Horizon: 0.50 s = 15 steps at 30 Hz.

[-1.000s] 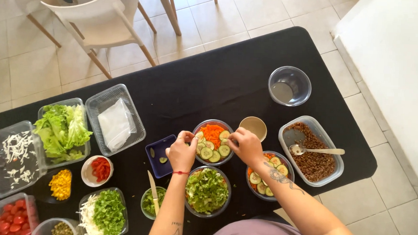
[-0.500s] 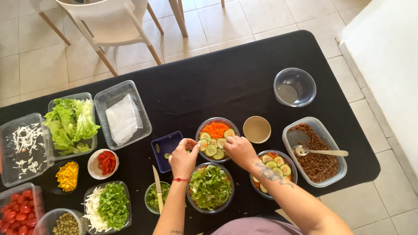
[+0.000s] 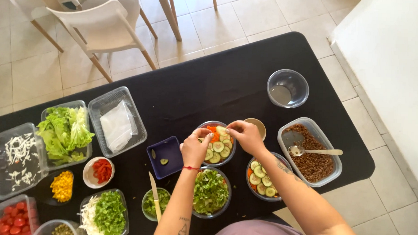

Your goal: The person arranges sliced cucumbers into bowls containing shredded carrots and then adds chopped lettuce. They use a knife to chop additional lettuce leaves into a small bowl and transfer the contents into the salad bowls.

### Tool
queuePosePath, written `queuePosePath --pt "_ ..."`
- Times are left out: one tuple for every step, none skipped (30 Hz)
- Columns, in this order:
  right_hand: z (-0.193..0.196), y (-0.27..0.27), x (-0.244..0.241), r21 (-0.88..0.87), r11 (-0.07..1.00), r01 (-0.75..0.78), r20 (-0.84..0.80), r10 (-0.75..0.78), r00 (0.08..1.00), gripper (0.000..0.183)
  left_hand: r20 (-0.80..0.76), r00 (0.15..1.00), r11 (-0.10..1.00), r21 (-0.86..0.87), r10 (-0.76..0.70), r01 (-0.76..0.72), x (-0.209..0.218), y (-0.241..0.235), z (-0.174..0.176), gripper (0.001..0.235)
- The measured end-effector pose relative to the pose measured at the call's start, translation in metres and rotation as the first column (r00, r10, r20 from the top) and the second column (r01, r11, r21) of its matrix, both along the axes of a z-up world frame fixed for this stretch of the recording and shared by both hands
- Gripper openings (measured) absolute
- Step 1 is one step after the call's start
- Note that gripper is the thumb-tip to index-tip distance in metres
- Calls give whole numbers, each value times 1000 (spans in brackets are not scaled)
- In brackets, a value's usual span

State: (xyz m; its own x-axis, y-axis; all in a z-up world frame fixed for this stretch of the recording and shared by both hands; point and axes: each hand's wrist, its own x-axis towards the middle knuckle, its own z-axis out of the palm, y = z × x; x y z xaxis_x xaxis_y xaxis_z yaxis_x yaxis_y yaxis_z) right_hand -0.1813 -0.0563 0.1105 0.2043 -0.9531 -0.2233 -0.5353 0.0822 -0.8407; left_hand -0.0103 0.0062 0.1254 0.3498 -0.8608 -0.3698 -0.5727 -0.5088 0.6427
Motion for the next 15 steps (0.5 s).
queuePosePath --pt "1 -2 -5 -4 1000 5 1 -5 1000 15 1 1000 1000 -4 -5 5 -2 -5 -12 20" --pt "1 -1 -12 -5 999 33 -23 -34 999 14 147 987 998 15 -57 56 -6 -8 -25 17" --pt "1 -1 -18 -6 998 62 -48 -62 997 13 288 951 994 41 -110 102 -9 -11 -38 14" --pt "4 2 -22 -7 998 68 -50 -68 996 13 286 951 993 40 -115 109 -14 -14 -54 14" --pt "7 5 -27 -10 997 81 -60 -81 995 14 346 925 988 52 -156 147 -18 -17 -70 13" --pt "10 7 -32 -15 996 93 -68 -94 993 14 405 893 981 64 -194 184 -23 -21 -86 13" --pt "11 7 -38 -18 995 100 -70 -101 992 14 404 893 980 60 -198 190 -27 -25 -92 13" --pt "12 9 -43 -13 993 116 -57 -116 992 13 417 876 969 70 -243 235 -31 -28 -98 16" --pt "12 11 -48 -9 991 132 -45 -132 990 13 429 856 957 81 -287 280 -34 -30 -104 19" --pt "16 12 -52 -5 990 139 -46 -139 989 13 427 855 954 84 -294 286 -35 -32 -106 19" --pt "20 14 -56 -8 988 152 -44 -152 987 12 413 855 949 87 -312 304 -35 -33 -107 20" --pt "24 15 -59 -12 986 165 -41 -165 985 11 399 856 943 90 -330 322 -36 -36 -108 22" --pt "21 17 -63 -9 985 171 -43 -172 984 11 397 854 940 92 -337 328 -38 -35 -107 22" --pt "19 18 -64 -21 987 158 -52 -159 986 11 384 859 940 94 -339 329 -39 -36 -105 19" --pt "17 19 -66 -32 989 145 -60 -146 987 11 372 864 939 97 -341 329 -39 -36 -103 16"
